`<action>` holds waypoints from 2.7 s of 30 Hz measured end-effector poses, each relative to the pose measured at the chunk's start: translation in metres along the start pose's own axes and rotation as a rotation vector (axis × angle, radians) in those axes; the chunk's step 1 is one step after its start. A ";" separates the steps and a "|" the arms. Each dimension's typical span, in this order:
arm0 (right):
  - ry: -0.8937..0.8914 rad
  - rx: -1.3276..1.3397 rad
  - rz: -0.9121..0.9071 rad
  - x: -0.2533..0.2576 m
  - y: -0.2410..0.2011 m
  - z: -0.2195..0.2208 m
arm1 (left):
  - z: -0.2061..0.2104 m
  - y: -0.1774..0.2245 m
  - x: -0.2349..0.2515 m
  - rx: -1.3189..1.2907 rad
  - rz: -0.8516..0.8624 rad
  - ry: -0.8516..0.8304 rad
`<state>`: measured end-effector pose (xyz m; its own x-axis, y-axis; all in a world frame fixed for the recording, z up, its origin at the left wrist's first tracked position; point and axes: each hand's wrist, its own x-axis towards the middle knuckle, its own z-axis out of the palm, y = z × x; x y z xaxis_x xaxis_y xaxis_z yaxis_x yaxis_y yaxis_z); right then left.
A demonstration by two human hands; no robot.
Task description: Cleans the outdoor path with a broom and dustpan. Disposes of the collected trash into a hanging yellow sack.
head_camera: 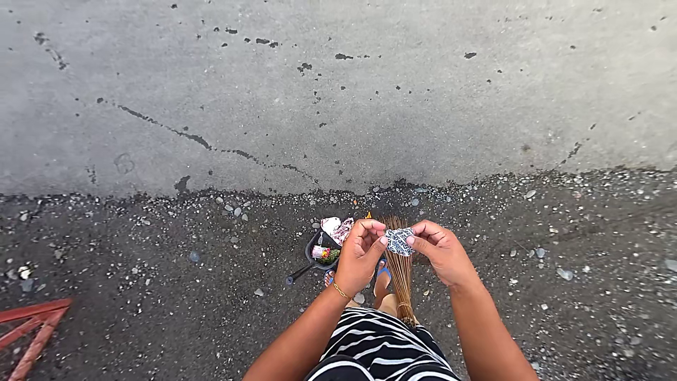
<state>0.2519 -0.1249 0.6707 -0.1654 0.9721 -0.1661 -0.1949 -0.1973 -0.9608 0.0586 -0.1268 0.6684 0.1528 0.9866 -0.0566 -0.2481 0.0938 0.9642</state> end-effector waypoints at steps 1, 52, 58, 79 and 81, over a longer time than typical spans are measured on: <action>-0.002 -0.004 0.005 0.000 0.000 0.000 | 0.000 0.001 0.000 -0.002 -0.012 -0.011; 0.047 -0.476 -0.425 -0.029 -0.010 0.009 | 0.015 0.015 -0.013 -0.248 -0.308 0.084; 0.103 -0.826 -0.521 -0.028 -0.009 0.012 | 0.016 0.015 -0.015 -0.207 -0.293 0.084; 0.268 -0.893 -0.785 -0.043 0.026 0.018 | 0.022 0.026 -0.014 -0.464 -0.288 0.319; 0.275 -0.873 -0.789 -0.044 0.030 0.020 | 0.022 0.027 -0.013 -0.493 -0.288 0.329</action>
<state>0.2337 -0.1759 0.6541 -0.0638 0.8017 0.5944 0.5870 0.5118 -0.6273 0.0707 -0.1404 0.7008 -0.0020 0.8950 -0.4461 -0.6620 0.3332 0.6714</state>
